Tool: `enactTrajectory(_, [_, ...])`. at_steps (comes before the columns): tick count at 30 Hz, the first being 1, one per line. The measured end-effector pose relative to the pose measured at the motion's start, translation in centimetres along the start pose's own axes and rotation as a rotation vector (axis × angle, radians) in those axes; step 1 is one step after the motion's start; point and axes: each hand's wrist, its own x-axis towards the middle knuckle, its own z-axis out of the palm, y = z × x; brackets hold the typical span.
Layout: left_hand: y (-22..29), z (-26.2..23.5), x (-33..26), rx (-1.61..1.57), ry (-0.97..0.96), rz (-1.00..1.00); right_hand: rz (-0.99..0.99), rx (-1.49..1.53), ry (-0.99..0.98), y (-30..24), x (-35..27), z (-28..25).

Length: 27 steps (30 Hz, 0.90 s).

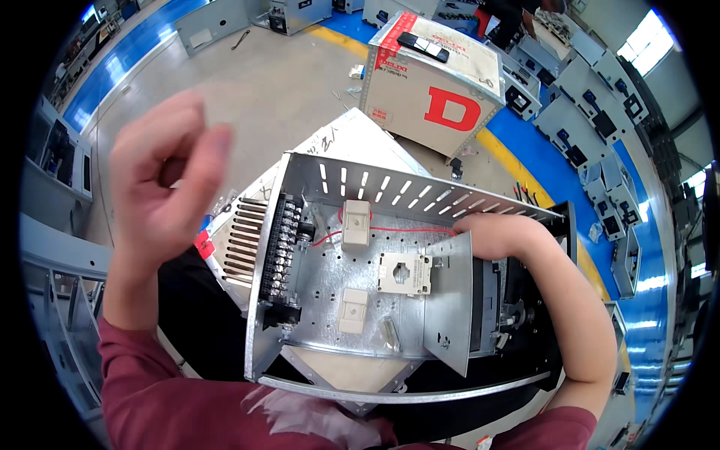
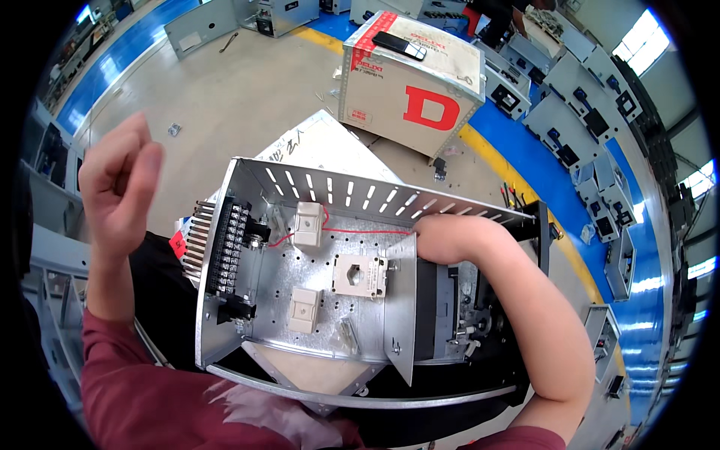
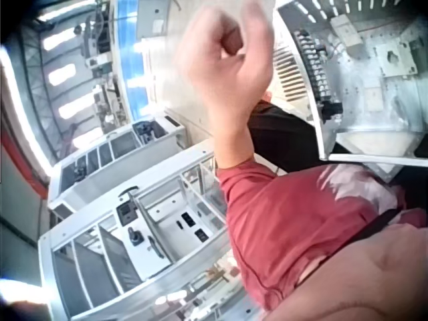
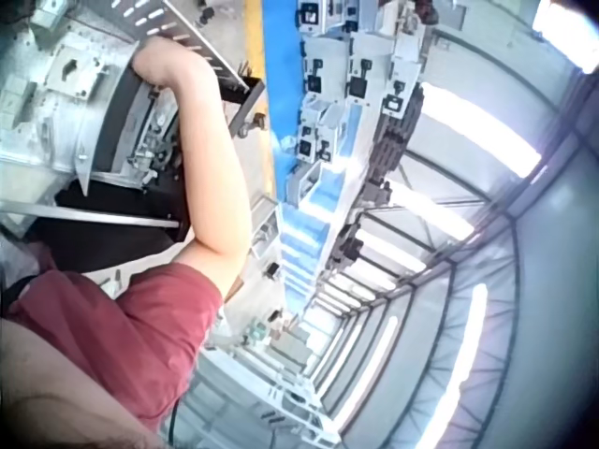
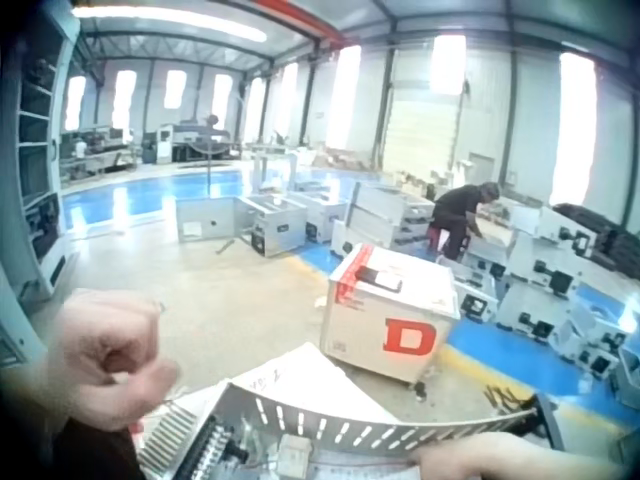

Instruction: The person sits on the floor and wires a yellow cable into a metal electrical box. They thread the wire through internal components and connect it to terminal blocks.

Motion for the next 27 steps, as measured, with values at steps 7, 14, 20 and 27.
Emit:
enactTrajectory(7, [-5.8,0.7,-3.0,-0.218,0.168,-0.190,0.073,0.009,0.003,-0.5,-1.1,-0.7])
enactTrajectory(14, [-8.1,1.4,-3.3,-0.258,0.091,-0.265,0.047,0.028,0.064,-0.2,-1.2,-0.2])
enactTrajectory(20, [-8.2,1.1,-3.9,-0.228,0.059,-0.297,0.069,0.043,0.034,-0.7,-1.7,-0.8])
enactTrajectory(27, [-8.4,1.8,-3.9,-0.232,0.062,-0.272,0.038,0.047,0.075,-0.2,-1.5,-0.4])
